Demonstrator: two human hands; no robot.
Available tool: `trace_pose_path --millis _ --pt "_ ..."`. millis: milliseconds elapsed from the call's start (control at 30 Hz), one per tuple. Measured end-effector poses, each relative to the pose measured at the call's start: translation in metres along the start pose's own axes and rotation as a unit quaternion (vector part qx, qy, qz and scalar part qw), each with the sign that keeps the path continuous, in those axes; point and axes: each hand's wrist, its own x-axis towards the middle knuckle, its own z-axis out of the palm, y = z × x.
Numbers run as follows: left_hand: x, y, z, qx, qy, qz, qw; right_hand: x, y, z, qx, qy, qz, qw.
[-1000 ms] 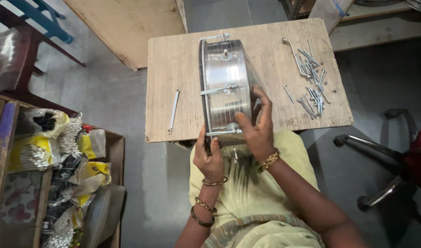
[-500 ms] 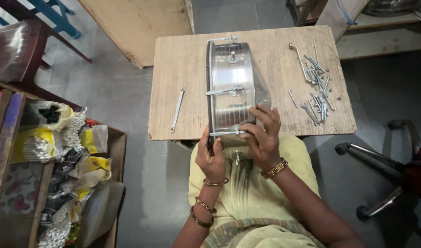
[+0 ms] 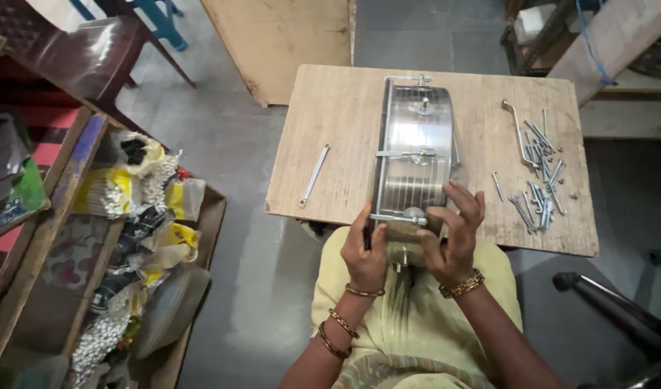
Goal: The person places a decorative drum head onto a metal drum frame, inserts several metal tension rods into the rim, and uses a drum key to tighten the rods around the circumference of the instrument.
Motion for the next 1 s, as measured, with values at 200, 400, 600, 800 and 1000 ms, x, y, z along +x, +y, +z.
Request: trace_pose_path --millis 200,400,600,800,1000 --pt "-0.0005 -0.0032 -0.0018 -0.004 -0.008 0.048 0.999 -0.0044 0.0032 0.0078 -0.07 0.014 -0.001 0.997" --pt "-0.0001 -0.0026 -0.0024 -0.025 -0.017 0.043 0.999 -0.0004 0.0025 0.0031 -0.021 0.001 -0.037 0.999" --pt "0.0018 -0.0008 -0.0028 -0.034 -0.021 0.048 0.998 0.0002 0.0031 0.0029 -0.066 -0.002 -0.006 0.998" --pt "0.0025 -0.0007 -0.0032 -0.005 -0.023 0.062 0.998 0.0011 0.0005 0.0043 -0.055 0.001 -0.015 0.998" --pt "0.0023 0.0018 -0.0047 -0.001 -0.029 0.056 0.998 0.0009 0.0019 0.0063 0.001 0.019 -0.032 0.999"
